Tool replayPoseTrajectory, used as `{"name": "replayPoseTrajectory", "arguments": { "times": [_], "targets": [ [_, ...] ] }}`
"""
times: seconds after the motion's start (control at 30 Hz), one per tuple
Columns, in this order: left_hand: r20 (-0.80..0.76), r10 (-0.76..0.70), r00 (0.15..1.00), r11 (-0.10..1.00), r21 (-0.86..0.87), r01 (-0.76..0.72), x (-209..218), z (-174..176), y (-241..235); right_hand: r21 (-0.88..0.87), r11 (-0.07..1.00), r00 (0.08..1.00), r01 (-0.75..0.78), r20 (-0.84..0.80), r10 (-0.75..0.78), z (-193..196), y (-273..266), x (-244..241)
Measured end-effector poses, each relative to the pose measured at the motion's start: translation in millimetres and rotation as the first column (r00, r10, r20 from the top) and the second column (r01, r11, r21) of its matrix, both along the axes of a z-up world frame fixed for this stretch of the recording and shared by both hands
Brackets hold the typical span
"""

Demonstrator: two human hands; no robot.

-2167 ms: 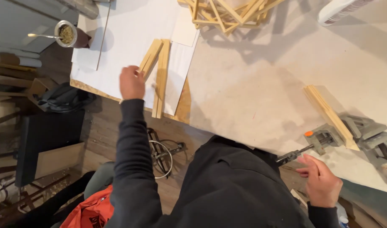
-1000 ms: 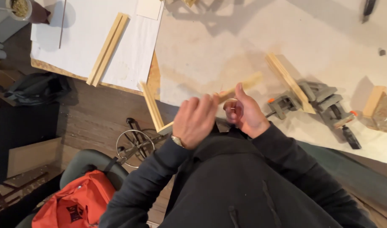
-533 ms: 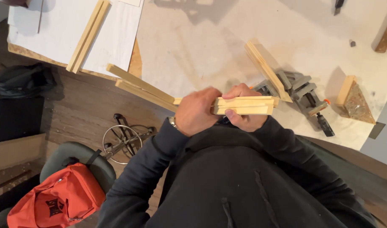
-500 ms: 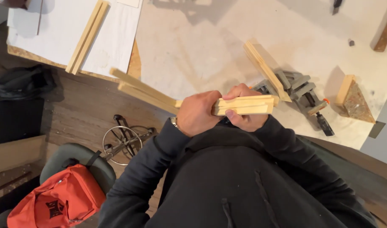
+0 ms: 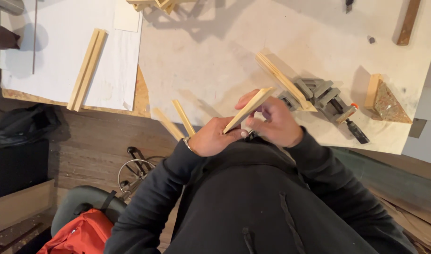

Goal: Assembling wooden frame pieces using corner clamps, wood glue, and a hammer.

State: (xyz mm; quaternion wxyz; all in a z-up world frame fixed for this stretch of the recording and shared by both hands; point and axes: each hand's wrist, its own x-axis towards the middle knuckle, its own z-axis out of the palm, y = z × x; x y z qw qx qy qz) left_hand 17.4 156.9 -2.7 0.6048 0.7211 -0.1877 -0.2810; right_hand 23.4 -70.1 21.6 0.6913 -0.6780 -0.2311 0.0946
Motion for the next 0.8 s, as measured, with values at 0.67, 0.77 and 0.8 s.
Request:
{"name": "replayPoseTrajectory", "arguments": {
  "times": [0.67, 0.77, 0.8],
  "targets": [
    [-0.635, -0.398, 0.662, 0.898, -0.417, 0.140, 21.8, -5.0, 36.2, -0.145, 0.980, 0.908, 0.135, -0.379, -0.181, 27.0, 26.0, 28.4],
    [-0.560, -0.420, 0.715, 0.886, -0.424, 0.188, 23.5, -8.9, 38.2, -0.171, 0.979, 0.921, 0.109, -0.353, -0.164, 34.8, 29.5, 30.9],
    [-0.561, -0.420, 0.713, 0.886, -0.424, 0.189, 24.3, -8.2, 38.3, -0.171, 0.979, 0.920, 0.109, -0.355, -0.165, 35.3, 30.0, 31.2]
  ]
}}
